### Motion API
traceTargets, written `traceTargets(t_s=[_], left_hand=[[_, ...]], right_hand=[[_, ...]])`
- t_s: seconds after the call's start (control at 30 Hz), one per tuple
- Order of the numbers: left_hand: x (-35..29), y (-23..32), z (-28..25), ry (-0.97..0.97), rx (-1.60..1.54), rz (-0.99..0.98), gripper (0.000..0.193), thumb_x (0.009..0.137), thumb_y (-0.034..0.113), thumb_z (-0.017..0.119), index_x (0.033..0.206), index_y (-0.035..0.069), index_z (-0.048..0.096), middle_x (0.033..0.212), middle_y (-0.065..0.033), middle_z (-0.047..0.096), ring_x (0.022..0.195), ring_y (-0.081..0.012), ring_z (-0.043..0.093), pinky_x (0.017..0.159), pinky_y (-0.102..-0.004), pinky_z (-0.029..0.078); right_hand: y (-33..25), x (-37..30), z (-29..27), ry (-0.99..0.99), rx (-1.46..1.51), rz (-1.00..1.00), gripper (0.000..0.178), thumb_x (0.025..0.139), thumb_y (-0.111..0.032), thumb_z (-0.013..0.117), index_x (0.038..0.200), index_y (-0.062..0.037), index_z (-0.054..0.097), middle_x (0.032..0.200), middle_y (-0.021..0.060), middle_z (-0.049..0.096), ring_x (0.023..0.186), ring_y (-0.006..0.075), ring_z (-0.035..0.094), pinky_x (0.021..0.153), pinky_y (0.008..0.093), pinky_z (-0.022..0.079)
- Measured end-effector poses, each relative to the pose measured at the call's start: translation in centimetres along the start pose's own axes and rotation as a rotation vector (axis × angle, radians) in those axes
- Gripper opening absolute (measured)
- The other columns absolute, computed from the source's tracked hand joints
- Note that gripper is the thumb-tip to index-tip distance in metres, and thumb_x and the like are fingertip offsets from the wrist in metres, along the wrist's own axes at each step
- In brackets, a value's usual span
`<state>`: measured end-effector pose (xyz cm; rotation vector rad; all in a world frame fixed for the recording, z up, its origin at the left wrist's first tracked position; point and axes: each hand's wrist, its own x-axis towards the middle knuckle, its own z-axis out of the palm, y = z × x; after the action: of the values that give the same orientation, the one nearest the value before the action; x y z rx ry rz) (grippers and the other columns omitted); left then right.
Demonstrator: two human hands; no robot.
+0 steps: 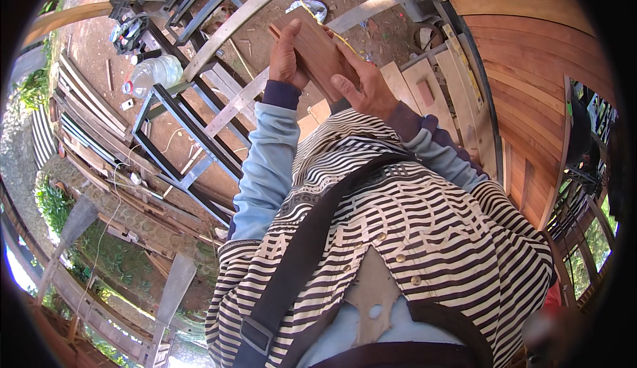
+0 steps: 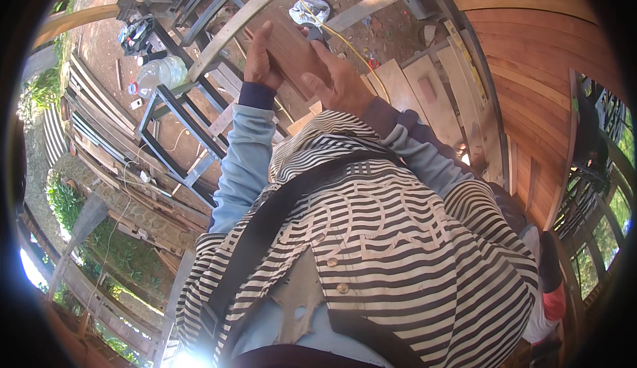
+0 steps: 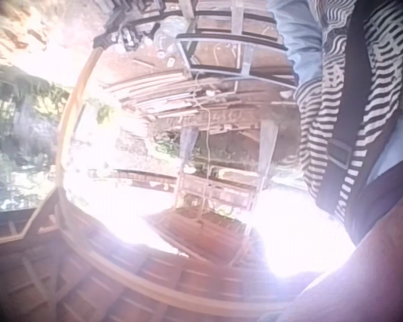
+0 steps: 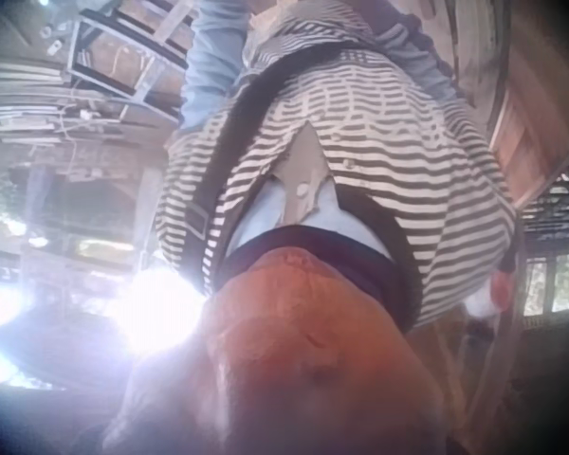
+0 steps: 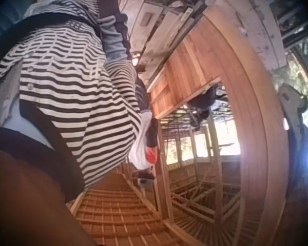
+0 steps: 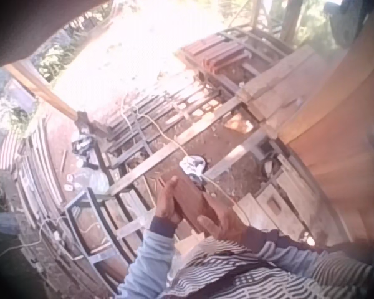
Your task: The person positions and secures wooden planks onto a curved wooden framework. They use a nail gun to fasten the planks and a hammer to adjust them, working alongside another person who also uses a nail gun.
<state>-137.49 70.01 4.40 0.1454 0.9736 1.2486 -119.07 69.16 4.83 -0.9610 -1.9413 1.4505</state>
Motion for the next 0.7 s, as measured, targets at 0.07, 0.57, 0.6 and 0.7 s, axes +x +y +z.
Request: traceTargets(t_s=[0.07,0.57,0.6,0.7], left_hand=[[0.6,-0.2,-0.6,0.025,-0.021,-0.006,0.056,0.089,0.042,0.051,0.119,-0.005,0.048,0.108,-0.0215,0.061,0.102,-0.0307,0.06,0.09,-0.0429,0.049],[0.8,-0.7,-0.9,-0.036,-0.066,-0.016,0.06,0.089,0.044,0.051,0.116,-0.009,0.05,0.109,-0.0212,0.061,0.103,-0.0326,0.06,0.093,-0.044,0.047],[0.7,-0.7,-0.8,-0.041,-0.074,-0.017,0.06,0.088,0.045,0.052,0.117,-0.009,0.05,0.109,-0.0211,0.061,0.103,-0.0329,0.06,0.093,-0.0445,0.048],[0.7,-0.6,-0.8,-0.051,-0.082,-0.013,0.062,0.087,0.046,0.052,0.117,-0.008,0.049,0.109,-0.021,0.061,0.102,-0.0337,0.06,0.092,-0.0458,0.048]], right_hand=[[0.4,0.1,-0.5,-0.036,0.072,0.001,0.076,0.087,-0.034,0.062,0.136,0.0139,0.029,0.121,0.0361,0.05,0.116,0.0405,0.052,0.097,0.0391,0.041],[0.7,-0.6,0.0,-0.001,0.528,0.404,0.051,0.093,-0.024,0.056,0.131,0.0078,0.041,0.105,0.0146,0.06,0.072,0.0157,0.062,0.059,0.0261,0.053],[1.0,-0.6,0.1,-0.012,0.54,0.403,0.049,0.094,-0.025,0.055,0.129,0.0075,0.043,0.102,0.0139,0.06,0.072,0.0158,0.062,0.058,0.0261,0.053],[1.3,-0.5,0.3,-0.043,0.592,0.43,0.044,0.097,-0.028,0.05,0.124,0.0065,0.047,0.097,0.0122,0.06,0.072,0.016,0.063,0.058,0.0262,0.054]])
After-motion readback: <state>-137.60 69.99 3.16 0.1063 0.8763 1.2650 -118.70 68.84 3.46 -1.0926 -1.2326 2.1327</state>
